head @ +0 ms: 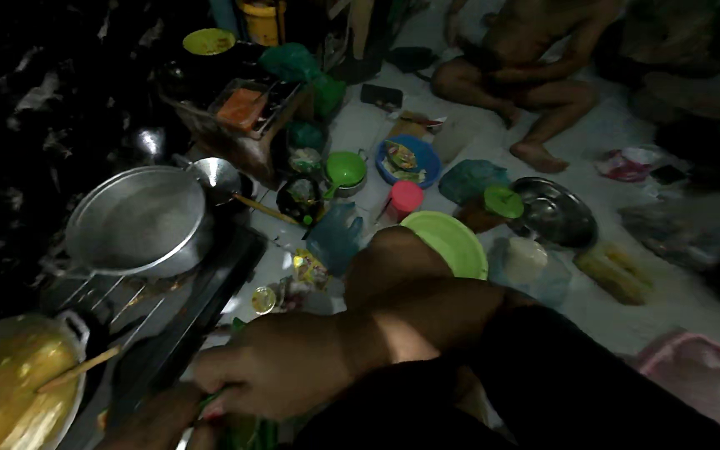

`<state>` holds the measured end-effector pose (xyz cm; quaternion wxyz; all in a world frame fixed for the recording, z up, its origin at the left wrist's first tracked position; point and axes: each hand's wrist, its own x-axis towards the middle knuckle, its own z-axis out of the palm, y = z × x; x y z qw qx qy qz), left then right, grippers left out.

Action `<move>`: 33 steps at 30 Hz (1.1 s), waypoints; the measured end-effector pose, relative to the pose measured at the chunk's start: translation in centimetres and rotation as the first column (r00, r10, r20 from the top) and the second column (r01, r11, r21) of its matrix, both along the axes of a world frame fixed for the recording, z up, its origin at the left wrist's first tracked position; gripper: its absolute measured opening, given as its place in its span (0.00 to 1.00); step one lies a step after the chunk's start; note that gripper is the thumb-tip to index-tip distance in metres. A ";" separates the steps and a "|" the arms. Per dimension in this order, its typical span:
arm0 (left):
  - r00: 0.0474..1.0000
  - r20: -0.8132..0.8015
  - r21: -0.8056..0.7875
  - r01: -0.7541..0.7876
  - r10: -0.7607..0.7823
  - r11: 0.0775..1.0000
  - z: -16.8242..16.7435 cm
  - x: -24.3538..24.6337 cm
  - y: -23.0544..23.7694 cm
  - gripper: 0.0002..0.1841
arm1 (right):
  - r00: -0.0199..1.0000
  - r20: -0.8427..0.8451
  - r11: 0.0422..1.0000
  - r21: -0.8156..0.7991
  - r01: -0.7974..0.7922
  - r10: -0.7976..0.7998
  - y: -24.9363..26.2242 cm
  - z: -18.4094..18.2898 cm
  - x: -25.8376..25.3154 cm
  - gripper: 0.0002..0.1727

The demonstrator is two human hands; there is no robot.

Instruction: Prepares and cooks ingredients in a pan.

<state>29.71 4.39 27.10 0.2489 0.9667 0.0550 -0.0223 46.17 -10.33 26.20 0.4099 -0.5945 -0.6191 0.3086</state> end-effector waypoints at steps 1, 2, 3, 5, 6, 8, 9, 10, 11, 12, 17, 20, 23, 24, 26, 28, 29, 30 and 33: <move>0.999 0.009 -0.006 0.042 -0.042 0.999 0.1 -0.3 0.3 0.14 | 0.999 0.017 0.999 -0.028 -0.040 0.040 -0.2 0.1 0.0 0.10; 0.997 0.019 -0.019 0.075 -0.075 0.997 0.4 -0.7 0.6 0.14 | 0.997 0.032 0.996 -0.045 -0.075 0.077 -0.3 -0.1 0.0 0.11; 0.994 0.037 -0.048 0.102 -0.100 0.994 0.6 -1.0 0.9 0.14 | 0.995 0.050 0.996 -0.009 -0.086 0.086 -0.3 -0.7 -0.3 0.10; 0.980 0.116 -0.159 0.182 -0.164 0.970 0.1 -1.5 1.7 0.14 | 0.996 0.044 0.993 0.081 -0.085 0.082 -0.6 -1.7 -0.7 0.11; 0.968 0.159 -0.209 0.224 -0.192 0.952 -0.3 -1.7 1.9 0.14 | 0.995 0.034 0.993 0.060 -0.097 0.095 -0.9 -1.5 -0.7 0.11; 0.954 0.227 -0.286 0.259 -0.198 0.923 -0.6 -1.9 2.3 0.15 | 0.998 0.020 0.996 -0.069 -0.053 0.054 -1.3 -0.4 -0.1 0.14; 0.955 0.248 -0.314 0.240 -0.164 0.919 -0.5 -2.1 2.6 0.14 | 1.000 0.007 0.989 -0.148 -0.019 0.020 -1.3 0.2 0.6 0.15; 0.959 0.261 -0.341 0.197 -0.109 0.919 -0.3 -2.3 3.0 0.13 | 0.999 -0.023 0.984 -0.179 0.023 -0.027 -1.2 0.2 1.4 0.16; 0.963 0.266 -0.376 0.144 -0.042 0.915 -0.1 -2.3 3.3 0.12 | 0.994 -0.068 0.983 -0.166 0.073 -0.085 -1.2 -0.1 2.1 0.16; 0.966 0.257 -0.417 0.093 0.019 0.904 0.0 -2.3 3.4 0.11 | 0.981 -0.132 0.981 -0.149 0.122 -0.141 -1.2 -0.5 2.3 0.16; 0.938 0.078 -0.657 -0.206 0.337 0.725 -0.9 -1.2 1.9 0.14 | 0.934 -0.311 0.961 -0.262 0.092 -0.175 -0.4 -1.4 2.4 0.06; 0.897 -0.020 -0.756 -0.302 0.441 0.581 -1.1 -0.3 1.4 0.16 | 0.852 -0.453 0.911 -0.407 0.066 -0.264 0.6 -1.4 2.2 0.10; 0.857 -0.097 -0.780 -0.381 0.506 0.497 -1.1 0.1 1.2 0.16 | 0.758 -0.530 0.825 -0.565 0.019 -0.380 2.2 -1.5 2.1 0.12; 0.860 -0.090 -0.777 -0.376 0.502 0.505 -1.2 0.1 1.2 0.16 | 0.782 -0.512 0.816 -0.578 -0.008 -0.355 2.5 -1.5 2.1 0.14; 0.879 -0.043 -0.780 -0.327 0.475 0.534 -1.6 -0.1 1.4 0.15 | 0.846 -0.481 0.852 -0.520 -0.063 -0.231 2.5 -1.6 2.5 0.12; 0.875 -0.010 -0.823 -0.282 0.483 0.494 -1.6 -0.3 1.6 0.16 | 0.893 -0.430 0.902 -0.425 -0.070 -0.134 2.1 -1.6 2.9 0.10; 0.861 -0.020 -0.857 -0.277 0.509 0.435 -1.5 -0.2 1.7 0.17 | 0.901 -0.421 0.919 -0.388 -0.074 -0.105 1.9 -1.5 3.1 0.09; 0.838 -0.055 -0.886 -0.292 0.544 0.361 -1.4 -0.1 1.7 0.16 | 0.903 -0.420 0.929 -0.362 -0.078 -0.088 1.6 -1.3 3.1 0.08; 0.763 -0.276 -0.869 -0.459 0.585 0.188 -1.2 0.3 1.5 0.08 | 0.963 -0.266 0.955 -0.295 -0.033 -0.049 0.9 -1.6 2.2 0.09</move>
